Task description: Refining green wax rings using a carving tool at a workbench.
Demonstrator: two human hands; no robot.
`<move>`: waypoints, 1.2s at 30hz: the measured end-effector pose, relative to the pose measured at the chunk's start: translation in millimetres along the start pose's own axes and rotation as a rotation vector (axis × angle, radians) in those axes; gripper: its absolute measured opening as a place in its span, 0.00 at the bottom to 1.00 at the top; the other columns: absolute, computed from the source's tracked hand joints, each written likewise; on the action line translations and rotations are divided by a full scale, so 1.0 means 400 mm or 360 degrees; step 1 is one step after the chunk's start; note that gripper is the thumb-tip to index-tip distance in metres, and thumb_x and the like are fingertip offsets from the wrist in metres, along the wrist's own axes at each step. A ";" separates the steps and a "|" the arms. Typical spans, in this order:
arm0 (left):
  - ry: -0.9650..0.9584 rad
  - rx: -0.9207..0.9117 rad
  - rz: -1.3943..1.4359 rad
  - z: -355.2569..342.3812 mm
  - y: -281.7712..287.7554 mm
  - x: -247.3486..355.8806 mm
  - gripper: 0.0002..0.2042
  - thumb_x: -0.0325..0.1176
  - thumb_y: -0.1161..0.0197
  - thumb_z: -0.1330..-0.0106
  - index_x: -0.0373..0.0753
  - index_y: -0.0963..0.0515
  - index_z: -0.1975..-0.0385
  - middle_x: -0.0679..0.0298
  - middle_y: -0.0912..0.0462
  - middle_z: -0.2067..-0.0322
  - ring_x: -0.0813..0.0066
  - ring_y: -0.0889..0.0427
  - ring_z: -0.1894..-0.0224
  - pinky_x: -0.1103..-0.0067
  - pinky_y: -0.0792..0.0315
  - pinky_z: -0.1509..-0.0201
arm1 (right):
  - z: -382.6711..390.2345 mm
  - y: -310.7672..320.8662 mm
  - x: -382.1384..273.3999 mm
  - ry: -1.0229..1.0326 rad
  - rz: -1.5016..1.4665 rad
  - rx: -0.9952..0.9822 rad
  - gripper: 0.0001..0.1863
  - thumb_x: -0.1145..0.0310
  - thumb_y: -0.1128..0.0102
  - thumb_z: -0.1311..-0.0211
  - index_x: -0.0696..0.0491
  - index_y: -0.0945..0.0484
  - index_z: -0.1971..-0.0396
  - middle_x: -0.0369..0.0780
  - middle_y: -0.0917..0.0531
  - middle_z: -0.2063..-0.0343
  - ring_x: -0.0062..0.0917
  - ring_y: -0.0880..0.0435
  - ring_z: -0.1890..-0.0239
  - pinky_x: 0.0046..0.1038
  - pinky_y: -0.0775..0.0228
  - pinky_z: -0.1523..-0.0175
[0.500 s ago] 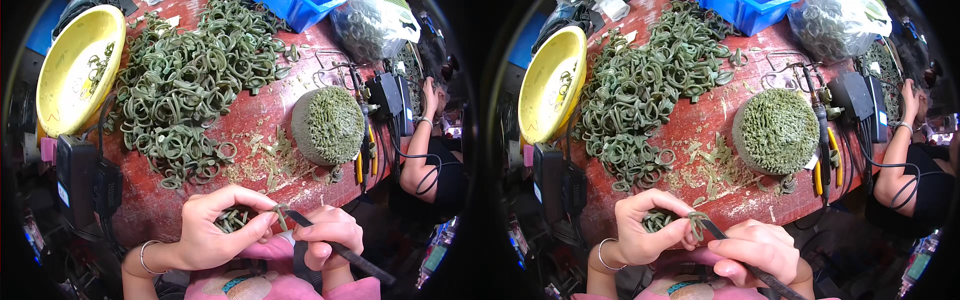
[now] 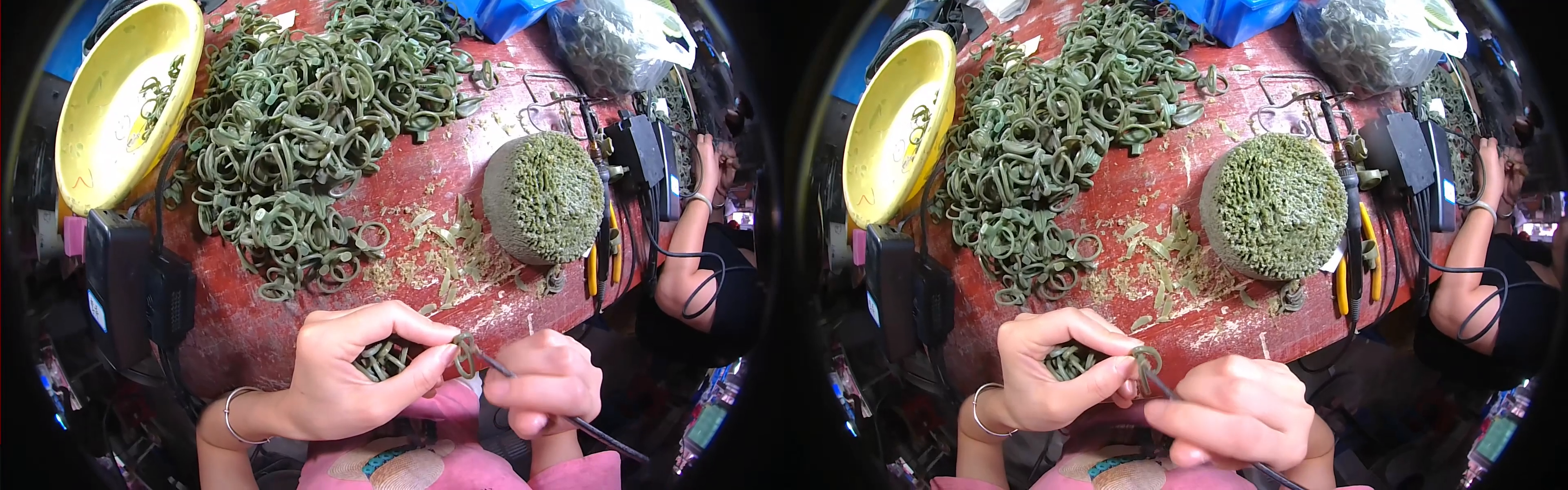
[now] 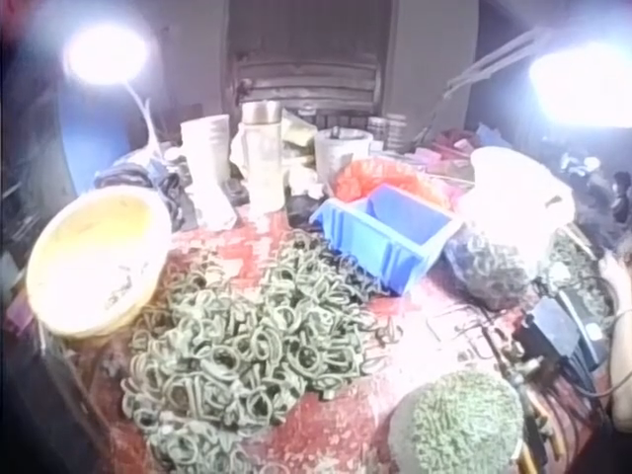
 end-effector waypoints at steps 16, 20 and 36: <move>0.0470 -0.0049 0.0516 -0.004 -0.013 -0.038 0.11 0.22 0.47 0.41 0.26 0.29 0.60 0.59 0.23 0.77 0.78 0.22 0.78 0.84 0.25 0.77 | 0.036 0.011 0.039 -0.0300 -0.0245 0.0312 0.22 0.49 0.53 0.42 0.55 0.31 0.76 0.34 0.29 0.93 0.19 0.29 0.93 0.17 0.37 0.87; 0.0521 -0.0132 0.0503 0.001 -0.020 -0.034 0.11 0.22 0.47 0.42 0.26 0.27 0.60 0.59 0.24 0.78 0.78 0.22 0.79 0.84 0.25 0.79 | 0.046 0.013 0.050 -0.0384 -0.0574 0.0057 0.14 0.69 0.38 0.49 0.64 0.26 0.67 0.44 0.20 0.78 0.28 0.20 0.80 0.24 0.28 0.76; 0.0553 -0.0177 0.0524 -0.002 -0.024 -0.038 0.12 0.23 0.49 0.41 0.24 0.27 0.60 0.57 0.24 0.80 0.78 0.23 0.81 0.84 0.26 0.80 | 0.054 0.024 0.043 -0.0329 -0.0437 0.0229 0.15 0.68 0.40 0.47 0.64 0.26 0.66 0.45 0.20 0.78 0.27 0.20 0.81 0.24 0.28 0.77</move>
Point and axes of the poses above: each hand's wrist, its own z-axis away from the middle knuckle, its own y-axis out of the back of the hand, x = y × z, the point moved 7 cm from there along -z, towards the middle knuckle
